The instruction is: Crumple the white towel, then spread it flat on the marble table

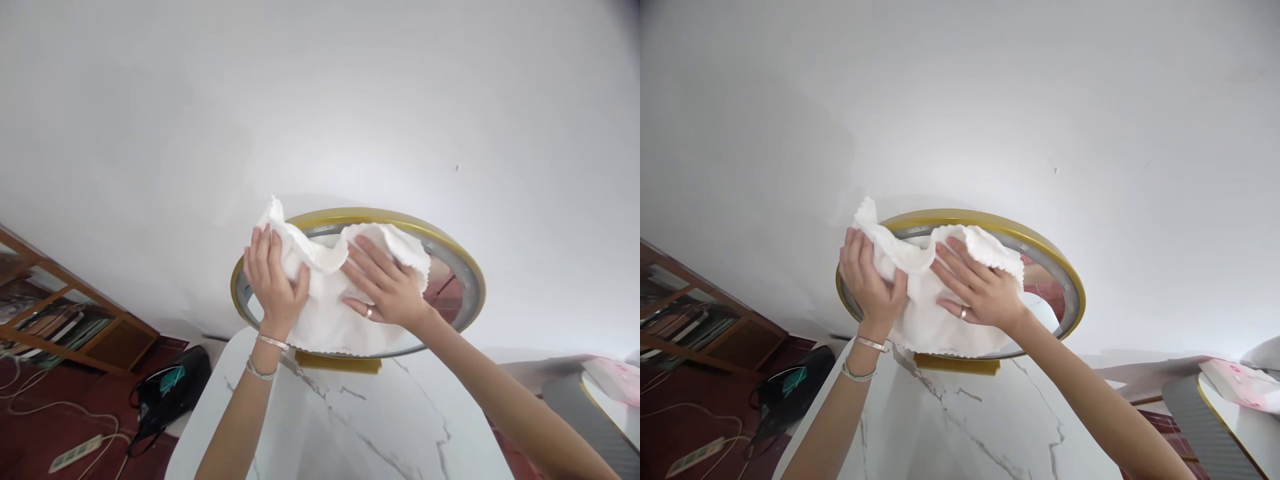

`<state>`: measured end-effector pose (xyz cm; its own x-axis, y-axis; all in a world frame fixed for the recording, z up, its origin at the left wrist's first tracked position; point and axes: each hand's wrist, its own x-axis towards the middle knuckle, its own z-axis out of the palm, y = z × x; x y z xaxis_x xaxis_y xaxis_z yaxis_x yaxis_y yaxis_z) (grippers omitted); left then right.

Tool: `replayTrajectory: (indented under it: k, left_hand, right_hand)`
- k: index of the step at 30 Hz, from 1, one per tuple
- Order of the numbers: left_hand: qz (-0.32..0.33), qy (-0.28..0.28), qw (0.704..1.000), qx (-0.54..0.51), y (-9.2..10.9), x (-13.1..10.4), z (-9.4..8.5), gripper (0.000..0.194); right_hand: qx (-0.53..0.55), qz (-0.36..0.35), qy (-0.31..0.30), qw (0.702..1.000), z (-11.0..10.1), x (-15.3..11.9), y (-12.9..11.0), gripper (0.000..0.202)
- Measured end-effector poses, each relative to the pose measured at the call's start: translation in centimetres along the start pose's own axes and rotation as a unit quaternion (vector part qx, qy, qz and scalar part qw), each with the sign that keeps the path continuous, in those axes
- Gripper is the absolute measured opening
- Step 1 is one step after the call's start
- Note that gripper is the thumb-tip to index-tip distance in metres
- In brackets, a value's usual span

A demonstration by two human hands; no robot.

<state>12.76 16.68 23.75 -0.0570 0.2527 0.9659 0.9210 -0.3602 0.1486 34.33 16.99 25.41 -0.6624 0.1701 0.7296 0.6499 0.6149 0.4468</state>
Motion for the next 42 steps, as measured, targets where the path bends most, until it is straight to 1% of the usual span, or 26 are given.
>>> replayTrajectory:
  k: [1, 3, 5, 6, 9, 11, 12, 13, 15, 17, 19, 21, 23, 24, 26, 28, 31, 34, 36, 39, 42]
  left_hand:
    - [-0.006, -0.004, 1.000, 0.005, -0.3, -0.3, -0.3, 0.060]
    - [-0.007, -0.007, 1.000, 0.014, -0.7, -1.7, -0.9, 0.066]
    - [-0.014, -0.023, 0.999, 0.017, -1.0, -4.2, -1.3, 0.076]
    - [-0.026, -0.041, 0.999, 0.014, -1.0, -5.8, -1.3, 0.079]
    - [-0.085, -0.098, 0.992, -0.009, -0.8, -10.6, -0.9, 0.077]
    - [-0.095, -0.098, 0.990, -0.028, -0.3, -12.5, -0.2, 0.073]
    - [-0.089, -0.087, 0.992, -0.037, 0.0, -12.7, 0.3, 0.072]
    - [-0.077, -0.074, 0.993, -0.046, 0.4, -12.5, 0.7, 0.071]
    - [-0.053, -0.050, 0.996, -0.058, 1.6, -10.6, 1.7, 0.070]
    - [-0.040, -0.031, 0.997, -0.065, 3.3, -7.6, 2.7, 0.067]
    - [-0.023, -0.014, 0.997, -0.070, 5.3, -4.4, 3.4, 0.060]
    - [0.008, -0.001, 0.997, -0.072, 7.3, -1.9, 4.0, 0.052]
    - [0.044, 0.009, 0.996, -0.074, 8.7, -0.1, 4.2, 0.051]
    - [0.056, 0.012, 0.995, -0.076, 9.2, 0.5, 4.2, 0.051]
    - [0.060, 0.011, 0.995, -0.080, 9.3, 1.3, 4.2, 0.049]
    - [0.050, 0.006, 0.996, -0.077, 8.7, 1.7, 4.0, 0.049]
    - [0.036, 0.011, 0.998, -0.055, 7.0, 2.1, 3.5, 0.045]
    - [0.018, 0.019, 0.999, -0.045, 4.7, 2.0, 2.9, 0.040]
    - [-0.002, 0.018, 0.999, -0.047, 3.0, 1.3, 2.4, 0.040]
    - [-0.039, 0.024, 0.998, -0.047, 0.0, -1.2, 1.6, 0.042]
    - [-0.097, 0.051, 0.993, -0.036, -2.8, -5.5, 1.2, 0.043]
  right_hand:
    - [-0.002, -0.003, -0.002, 1.000, 0.5, -0.3, -0.5, 0.049]
    - [0.002, -0.021, -0.012, 1.000, 1.5, -1.1, -1.7, 0.047]
    - [0.007, -0.056, -0.033, 0.998, 2.7, -2.3, -3.0, 0.050]
    - [0.009, -0.076, -0.048, 0.996, 3.2, -3.0, -3.6, 0.052]
    - [0.036, -0.120, -0.093, 0.988, 4.7, -5.3, -5.2, 0.058]
    - [0.063, -0.112, -0.111, 0.985, 5.2, -6.5, -5.6, 0.063]
    - [0.070, -0.102, -0.107, 0.987, 5.3, -7.0, -5.6, 0.063]
    - [0.070, -0.090, -0.089, 0.989, 5.3, -7.3, -5.4, 0.061]
    - [0.049, -0.050, -0.015, 0.997, 5.1, -7.5, -4.7, 0.050]
    - [0.008, 0.011, 0.078, 0.997, 4.6, -7.3, -3.9, 0.037]
    - [-0.041, 0.099, 0.156, 0.982, 4.1, -6.7, -3.2, 0.031]
    - [-0.081, 0.172, 0.213, 0.958, 3.7, -5.7, -2.6, 0.033]
    - [-0.101, 0.215, 0.257, 0.937, 3.5, -4.4, -2.3, 0.040]
    - [-0.103, 0.225, 0.272, 0.930, 3.4, -3.8, -2.3, 0.044]
    - [-0.098, 0.236, 0.284, 0.924, 3.2, -2.8, -2.2, 0.049]
    - [-0.090, 0.241, 0.271, 0.927, 3.2, -2.0, -2.3, 0.050]
    - [-0.078, 0.233, 0.224, 0.943, 3.1, -1.3, -2.5, 0.049]
    - [-0.062, 0.202, 0.164, 0.964, 2.9, -0.4, -2.7, 0.049]
    - [-0.046, 0.168, 0.114, 0.978, 2.6, 0.4, -2.9, 0.049]
    - [0.000, 0.092, 0.033, 0.995, 2.7, 1.5, -3.7, 0.052]
    - [0.069, -0.002, -0.034, 0.997, 4.1, 2.0, -5.4, 0.053]
